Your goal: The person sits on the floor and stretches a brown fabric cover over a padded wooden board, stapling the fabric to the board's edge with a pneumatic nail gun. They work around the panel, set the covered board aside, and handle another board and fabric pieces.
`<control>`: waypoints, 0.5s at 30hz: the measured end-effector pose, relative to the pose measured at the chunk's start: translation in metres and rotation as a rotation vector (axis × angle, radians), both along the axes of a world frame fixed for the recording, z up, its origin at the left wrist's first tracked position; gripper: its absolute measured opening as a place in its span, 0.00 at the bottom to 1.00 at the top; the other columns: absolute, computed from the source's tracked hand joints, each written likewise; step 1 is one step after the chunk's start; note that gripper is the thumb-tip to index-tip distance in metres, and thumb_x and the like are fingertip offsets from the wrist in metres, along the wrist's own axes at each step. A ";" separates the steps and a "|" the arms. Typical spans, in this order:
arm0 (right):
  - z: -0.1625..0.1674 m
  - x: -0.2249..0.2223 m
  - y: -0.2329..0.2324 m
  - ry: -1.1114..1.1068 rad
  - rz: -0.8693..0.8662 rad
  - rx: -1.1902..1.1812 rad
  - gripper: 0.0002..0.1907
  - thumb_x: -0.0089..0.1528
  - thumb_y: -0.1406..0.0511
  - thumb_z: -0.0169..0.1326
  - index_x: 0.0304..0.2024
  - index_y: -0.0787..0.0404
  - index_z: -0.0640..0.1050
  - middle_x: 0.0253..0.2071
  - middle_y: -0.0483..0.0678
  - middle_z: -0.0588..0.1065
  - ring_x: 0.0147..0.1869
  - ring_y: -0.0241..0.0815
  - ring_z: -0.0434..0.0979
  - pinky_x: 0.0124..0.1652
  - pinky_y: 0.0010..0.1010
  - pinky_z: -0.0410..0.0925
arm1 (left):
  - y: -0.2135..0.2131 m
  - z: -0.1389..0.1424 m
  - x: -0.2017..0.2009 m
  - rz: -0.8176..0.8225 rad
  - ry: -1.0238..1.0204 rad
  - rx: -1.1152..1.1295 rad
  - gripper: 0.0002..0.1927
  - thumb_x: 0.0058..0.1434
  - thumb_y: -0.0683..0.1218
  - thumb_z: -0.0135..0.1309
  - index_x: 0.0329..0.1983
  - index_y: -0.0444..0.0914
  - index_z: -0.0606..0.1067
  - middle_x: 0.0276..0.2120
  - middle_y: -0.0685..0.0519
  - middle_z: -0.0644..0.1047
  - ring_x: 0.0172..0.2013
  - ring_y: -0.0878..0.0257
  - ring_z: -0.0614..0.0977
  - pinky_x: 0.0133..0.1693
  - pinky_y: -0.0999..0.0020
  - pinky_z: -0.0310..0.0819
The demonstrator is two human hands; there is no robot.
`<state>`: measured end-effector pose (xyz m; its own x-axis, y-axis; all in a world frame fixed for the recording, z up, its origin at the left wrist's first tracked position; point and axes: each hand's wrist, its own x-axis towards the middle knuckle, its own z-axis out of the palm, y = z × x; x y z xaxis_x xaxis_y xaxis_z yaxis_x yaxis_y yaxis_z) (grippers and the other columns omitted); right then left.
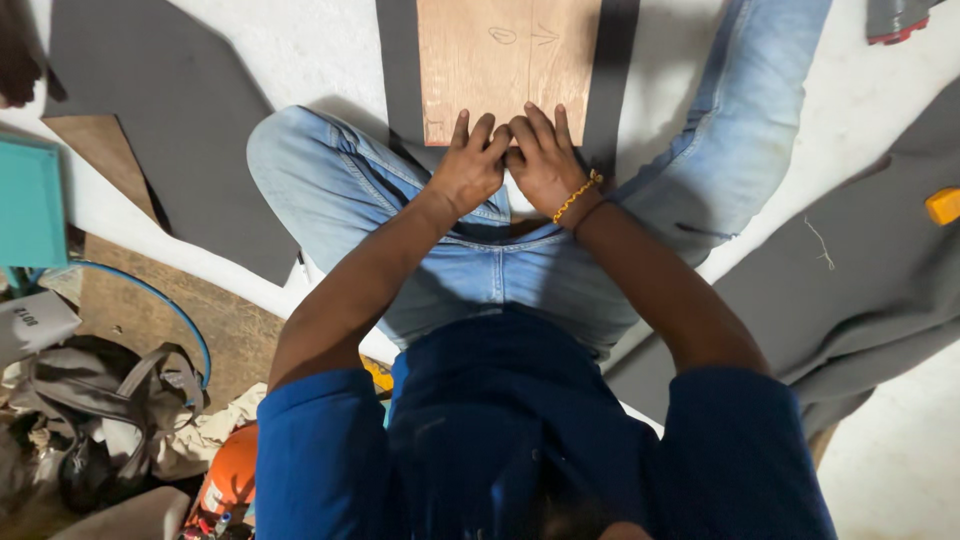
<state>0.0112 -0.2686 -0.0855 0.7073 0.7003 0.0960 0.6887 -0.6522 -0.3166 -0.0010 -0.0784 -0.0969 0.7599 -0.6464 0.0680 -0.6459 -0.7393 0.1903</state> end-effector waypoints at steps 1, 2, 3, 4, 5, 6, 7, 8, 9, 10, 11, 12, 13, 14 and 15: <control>-0.001 -0.001 0.000 -0.013 0.006 -0.021 0.08 0.60 0.67 0.55 0.39 0.65 0.79 0.61 0.57 0.69 0.74 0.62 0.62 0.69 0.68 0.50 | 0.001 -0.001 -0.001 0.008 0.011 -0.011 0.14 0.57 0.44 0.54 0.42 0.32 0.82 0.58 0.45 0.68 0.63 0.43 0.67 0.64 0.31 0.61; -0.002 -0.001 -0.001 -0.027 0.010 -0.041 0.10 0.60 0.66 0.55 0.40 0.67 0.79 0.63 0.58 0.69 0.75 0.63 0.62 0.70 0.68 0.50 | 0.001 -0.001 -0.001 0.015 0.022 -0.022 0.14 0.57 0.44 0.54 0.41 0.32 0.82 0.59 0.46 0.68 0.63 0.43 0.66 0.64 0.32 0.60; -0.004 -0.002 -0.001 -0.010 0.010 -0.044 0.09 0.60 0.67 0.55 0.39 0.67 0.79 0.63 0.59 0.69 0.75 0.63 0.62 0.70 0.68 0.50 | 0.002 -0.001 -0.002 0.020 0.027 -0.031 0.13 0.56 0.44 0.54 0.41 0.32 0.82 0.59 0.46 0.69 0.63 0.43 0.66 0.65 0.33 0.59; -0.006 -0.002 -0.001 0.005 0.012 -0.046 0.08 0.60 0.67 0.55 0.38 0.68 0.79 0.63 0.59 0.68 0.75 0.63 0.62 0.70 0.68 0.49 | 0.003 -0.001 -0.001 0.023 0.040 -0.049 0.13 0.57 0.43 0.54 0.40 0.32 0.82 0.59 0.46 0.69 0.63 0.43 0.66 0.66 0.34 0.59; -0.008 -0.002 -0.001 0.023 0.012 -0.047 0.08 0.60 0.68 0.55 0.37 0.68 0.79 0.63 0.60 0.68 0.75 0.63 0.62 0.70 0.68 0.49 | 0.004 -0.001 -0.001 0.025 0.058 -0.064 0.12 0.57 0.43 0.55 0.40 0.32 0.82 0.59 0.47 0.69 0.63 0.44 0.66 0.66 0.35 0.59; -0.009 -0.001 -0.002 0.049 0.000 -0.014 0.07 0.62 0.68 0.55 0.38 0.68 0.79 0.62 0.59 0.68 0.75 0.62 0.62 0.71 0.67 0.49 | 0.005 0.000 -0.001 0.026 0.076 -0.078 0.11 0.58 0.42 0.55 0.40 0.32 0.82 0.58 0.48 0.70 0.64 0.44 0.66 0.67 0.36 0.59; -0.010 0.000 -0.002 0.075 -0.012 0.020 0.06 0.63 0.69 0.55 0.39 0.68 0.79 0.62 0.58 0.69 0.76 0.61 0.62 0.71 0.66 0.49 | 0.007 0.001 0.000 0.016 0.092 -0.077 0.11 0.56 0.41 0.55 0.39 0.32 0.82 0.58 0.48 0.71 0.63 0.44 0.66 0.67 0.37 0.59; -0.010 0.001 -0.003 0.101 -0.027 0.054 0.05 0.65 0.70 0.54 0.39 0.67 0.79 0.62 0.57 0.69 0.76 0.59 0.62 0.72 0.66 0.49 | 0.009 0.002 0.001 0.005 0.109 -0.075 0.11 0.55 0.41 0.55 0.39 0.31 0.82 0.57 0.48 0.71 0.62 0.45 0.67 0.67 0.38 0.60; -0.010 0.002 -0.004 0.149 -0.023 0.059 0.04 0.63 0.70 0.55 0.37 0.67 0.78 0.59 0.57 0.69 0.76 0.60 0.63 0.72 0.66 0.50 | 0.011 0.003 0.002 -0.008 0.125 -0.072 0.12 0.54 0.40 0.55 0.39 0.31 0.82 0.56 0.48 0.72 0.62 0.45 0.67 0.67 0.40 0.61; -0.008 0.004 -0.006 0.196 -0.021 0.065 0.03 0.62 0.71 0.56 0.35 0.67 0.78 0.57 0.57 0.69 0.76 0.60 0.63 0.71 0.66 0.50 | 0.013 0.005 0.003 -0.013 0.131 -0.105 0.12 0.54 0.39 0.55 0.40 0.31 0.81 0.55 0.48 0.73 0.61 0.46 0.68 0.67 0.42 0.61; -0.006 0.006 -0.007 0.240 -0.020 0.069 0.03 0.61 0.71 0.57 0.33 0.67 0.77 0.55 0.57 0.69 0.76 0.60 0.64 0.71 0.66 0.51 | 0.016 0.007 0.005 -0.019 0.136 -0.138 0.12 0.53 0.38 0.56 0.40 0.31 0.81 0.54 0.49 0.73 0.60 0.47 0.68 0.67 0.44 0.62; -0.002 0.008 -0.009 0.235 -0.015 0.100 0.03 0.60 0.71 0.57 0.33 0.67 0.77 0.54 0.56 0.69 0.74 0.59 0.65 0.70 0.64 0.53 | 0.018 0.009 0.007 -0.024 0.137 -0.171 0.13 0.53 0.37 0.56 0.41 0.31 0.81 0.53 0.50 0.74 0.60 0.48 0.69 0.66 0.46 0.63; 0.002 0.011 -0.010 0.231 -0.009 0.131 0.02 0.59 0.72 0.58 0.33 0.66 0.77 0.52 0.55 0.69 0.72 0.58 0.67 0.69 0.62 0.55 | 0.020 0.012 0.009 -0.014 0.155 -0.216 0.13 0.52 0.36 0.56 0.41 0.31 0.81 0.53 0.49 0.74 0.58 0.49 0.70 0.65 0.49 0.65; 0.006 0.014 -0.010 0.226 -0.002 0.161 0.03 0.58 0.72 0.59 0.34 0.66 0.77 0.51 0.55 0.70 0.70 0.58 0.69 0.67 0.61 0.58 | 0.021 0.014 0.012 -0.003 0.171 -0.260 0.13 0.52 0.35 0.56 0.42 0.31 0.81 0.52 0.49 0.75 0.57 0.49 0.71 0.64 0.52 0.68; 0.009 0.018 -0.010 0.227 -0.019 0.187 0.04 0.58 0.72 0.60 0.33 0.66 0.77 0.50 0.54 0.69 0.65 0.56 0.71 0.65 0.57 0.61 | 0.022 0.016 0.014 0.005 0.185 -0.305 0.13 0.52 0.34 0.56 0.42 0.30 0.80 0.51 0.48 0.75 0.56 0.49 0.72 0.63 0.55 0.70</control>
<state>0.0288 -0.2790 -0.0767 0.7384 0.6717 0.0602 0.5748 -0.5802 -0.5771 0.0135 -0.0561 -0.0808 0.7808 -0.6135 0.1183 -0.5762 -0.6337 0.5162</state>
